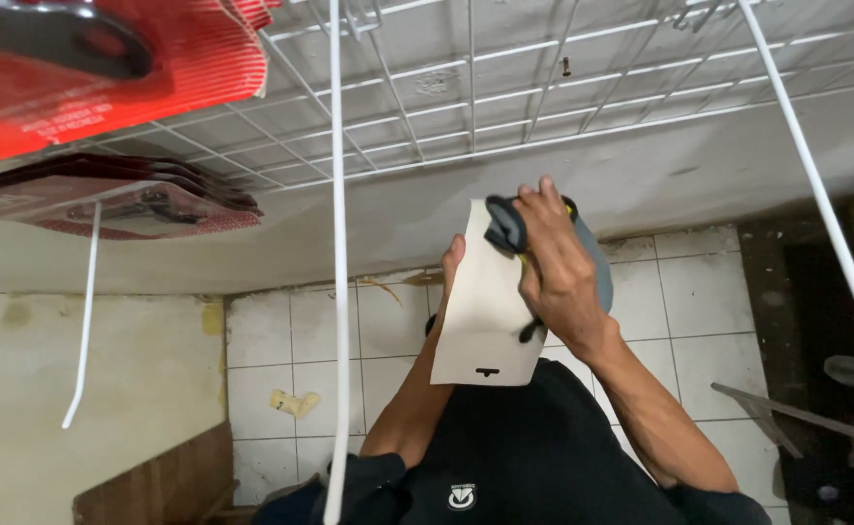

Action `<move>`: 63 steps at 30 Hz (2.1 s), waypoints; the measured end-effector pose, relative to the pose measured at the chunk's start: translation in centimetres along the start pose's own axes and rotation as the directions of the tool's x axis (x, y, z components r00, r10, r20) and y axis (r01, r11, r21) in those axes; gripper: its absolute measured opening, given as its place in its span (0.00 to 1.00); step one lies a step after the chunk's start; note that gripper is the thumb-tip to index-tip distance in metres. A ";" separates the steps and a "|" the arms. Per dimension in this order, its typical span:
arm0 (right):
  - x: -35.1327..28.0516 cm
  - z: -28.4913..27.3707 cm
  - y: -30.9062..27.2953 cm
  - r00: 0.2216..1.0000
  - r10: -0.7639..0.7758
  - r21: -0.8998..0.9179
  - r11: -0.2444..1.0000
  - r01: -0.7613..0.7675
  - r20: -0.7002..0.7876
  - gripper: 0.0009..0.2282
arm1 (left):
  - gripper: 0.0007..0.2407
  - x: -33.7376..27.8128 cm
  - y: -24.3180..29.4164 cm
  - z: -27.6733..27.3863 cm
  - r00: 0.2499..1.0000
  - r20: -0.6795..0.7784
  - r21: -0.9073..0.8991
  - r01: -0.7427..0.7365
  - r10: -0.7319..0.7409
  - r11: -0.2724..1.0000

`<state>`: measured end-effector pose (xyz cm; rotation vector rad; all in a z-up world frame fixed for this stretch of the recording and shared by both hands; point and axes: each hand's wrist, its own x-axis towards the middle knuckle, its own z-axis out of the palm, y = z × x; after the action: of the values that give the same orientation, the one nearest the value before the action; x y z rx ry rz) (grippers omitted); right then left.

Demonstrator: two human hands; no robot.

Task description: The person wipes the plastic packaging of Yamaha brake pad kits with a yellow and gray cloth. They handle multiple kits, turning them over to clean both sides, and hang them on a wall-mounted wire grid display. The person repeats this process for several kits throughout the clip.

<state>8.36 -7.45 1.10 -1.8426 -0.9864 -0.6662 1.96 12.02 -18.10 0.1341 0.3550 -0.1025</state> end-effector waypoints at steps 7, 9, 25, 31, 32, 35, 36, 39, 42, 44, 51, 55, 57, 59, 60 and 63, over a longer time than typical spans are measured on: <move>-6.8 -1.7 -2.7 0.967 -0.032 0.048 0.999 0.021 0.252 0.14 | 0.44 0.2 -3.0 6.3 1.000 -0.023 -0.059 -0.020 0.018 0.998; -7.3 -2.6 -3.2 0.965 0.038 0.133 0.988 -0.075 0.261 0.14 | 0.44 -0.7 -4.5 10.8 0.999 -0.032 -0.066 -0.015 0.013 0.998; -9.4 -4.2 0.2 0.993 0.075 0.120 0.991 -0.064 -0.089 0.09 | 0.46 -2.5 -6.5 13.7 0.996 -0.073 -0.123 0.036 -0.045 0.992; -4.3 -8.9 0.1 0.877 0.476 0.266 0.839 -0.475 0.067 0.03 | 0.38 -5.2 -6.8 13.5 0.985 -0.120 -0.020 0.119 -0.120 0.993; -3.3 -9.8 -0.2 0.790 0.599 0.235 0.756 -0.611 0.130 0.07 | 0.32 -6.1 -6.7 13.7 0.976 -0.136 0.099 0.182 -0.168 0.978; -2.7 -10.4 1.0 0.570 0.772 0.303 0.492 -0.816 0.282 0.05 | 0.33 -5.9 -6.0 6.6 0.990 -0.114 0.336 0.115 -0.081 0.935; -2.7 -10.5 1.1 0.567 0.776 0.300 0.491 -0.818 0.276 0.05 | 0.33 -5.9 -5.4 6.1 0.989 -0.114 0.335 0.123 -0.089 0.934; -2.4 -10.2 1.4 0.468 0.799 0.372 0.332 -0.867 0.378 0.03 | 0.29 -5.9 -3.0 2.9 0.986 0.071 0.525 -0.164 0.149 0.835; -2.0 -9.4 1.6 0.375 0.808 0.338 0.233 -0.912 0.454 0.05 | 0.30 -6.2 -1.4 0.8 0.973 0.228 0.603 -0.109 -0.040 0.790; -1.9 -9.0 1.4 0.325 0.813 0.332 0.173 -0.927 0.483 0.05 | 0.20 -7.2 -1.8 4.7 0.904 0.383 0.736 -0.174 -0.190 0.654; -0.2 -8.4 -0.1 0.420 0.861 0.323 0.327 -0.888 0.285 0.04 | 0.23 -7.9 -5.4 6.3 0.977 0.194 0.641 -0.057 -0.090 0.765; -0.8 -10.0 1.0 0.436 0.879 0.613 0.239 -0.753 0.193 0.09 | 0.26 -8.6 -4.1 12.0 0.938 0.286 0.374 0.078 -0.195 0.924; -1.3 -11.2 0.8 0.429 0.882 0.790 0.117 -0.602 0.197 0.07 | 0.29 -8.4 -3.5 11.5 0.886 0.364 0.335 0.163 -0.288 0.928; -2.2 -12.2 0.9 0.446 0.839 0.944 -0.223 -0.244 0.314 0.12 | 0.27 -8.3 -3.6 11.4 0.919 0.323 0.440 0.065 -0.226 0.896; -2.4 -11.4 0.5 0.446 0.841 0.946 -0.219 -0.240 0.308 0.12 | 0.27 -8.3 -3.9 11.3 0.917 0.324 0.443 0.069 -0.232 0.894; -2.3 -7.9 -1.4 0.371 0.926 0.931 0.197 -0.308 -0.073 0.06 | 0.23 -8.1 -5.0 11.1 0.929 0.296 0.390 0.095 -0.222 0.916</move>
<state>5.65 -15.00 3.44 -0.8204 0.1824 -0.1224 -2.45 6.11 -5.53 0.4566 -0.0012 -0.3533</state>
